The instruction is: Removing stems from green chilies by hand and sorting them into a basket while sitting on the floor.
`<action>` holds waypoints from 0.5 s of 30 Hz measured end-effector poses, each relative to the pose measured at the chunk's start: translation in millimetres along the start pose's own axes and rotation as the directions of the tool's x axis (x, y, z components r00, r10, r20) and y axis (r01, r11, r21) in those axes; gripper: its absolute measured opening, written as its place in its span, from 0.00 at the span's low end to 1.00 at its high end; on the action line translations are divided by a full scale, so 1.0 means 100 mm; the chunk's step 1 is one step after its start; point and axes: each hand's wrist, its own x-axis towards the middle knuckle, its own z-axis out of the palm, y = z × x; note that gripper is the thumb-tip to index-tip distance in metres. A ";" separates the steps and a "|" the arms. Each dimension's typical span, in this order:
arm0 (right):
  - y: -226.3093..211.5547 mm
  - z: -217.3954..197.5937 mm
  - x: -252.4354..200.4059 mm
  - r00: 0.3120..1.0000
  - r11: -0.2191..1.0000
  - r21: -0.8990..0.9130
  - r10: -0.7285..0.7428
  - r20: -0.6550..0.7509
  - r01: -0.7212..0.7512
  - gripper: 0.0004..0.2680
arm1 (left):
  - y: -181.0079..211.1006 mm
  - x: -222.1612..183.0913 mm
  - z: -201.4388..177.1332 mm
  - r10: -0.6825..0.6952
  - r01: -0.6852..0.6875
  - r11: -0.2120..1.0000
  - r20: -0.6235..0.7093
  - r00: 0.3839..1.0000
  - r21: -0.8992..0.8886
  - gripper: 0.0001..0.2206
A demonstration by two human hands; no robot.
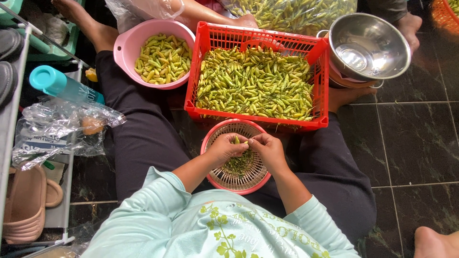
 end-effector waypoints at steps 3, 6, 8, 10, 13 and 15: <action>0.02 -0.05 0.03 0.968 0.931 0.285 0.185 0.169 -0.228 0.02 | 0.02 0.01 -0.08 0.033 -0.038 0.997 0.084 0.996 0.064 0.13; -0.21 -0.14 -0.01 0.890 0.791 0.428 0.309 0.336 -0.437 0.04 | 0.19 -0.09 -0.09 0.004 -0.020 0.992 0.130 0.991 0.123 0.13; -0.14 -0.10 -0.03 0.941 0.911 0.296 0.209 0.267 -0.287 0.04 | 0.16 -0.06 -0.13 0.001 -0.020 0.987 0.119 0.993 0.159 0.13; -0.09 -0.02 -0.04 0.972 0.981 0.145 0.092 0.216 -0.125 0.04 | 0.06 -0.01 -0.19 -0.001 -0.020 0.980 0.107 0.994 0.196 0.13; -0.06 0.10 -0.09 0.961 0.946 -0.189 -0.241 0.132 0.263 0.11 | -0.21 0.07 -0.26 -0.008 -0.041 0.928 0.129 0.992 0.371 0.12; -0.11 0.12 -0.15 0.899 0.790 -0.429 -0.377 0.224 0.438 0.07 | -0.32 0.11 -0.27 -0.045 -0.039 0.896 0.178 0.983 0.442 0.13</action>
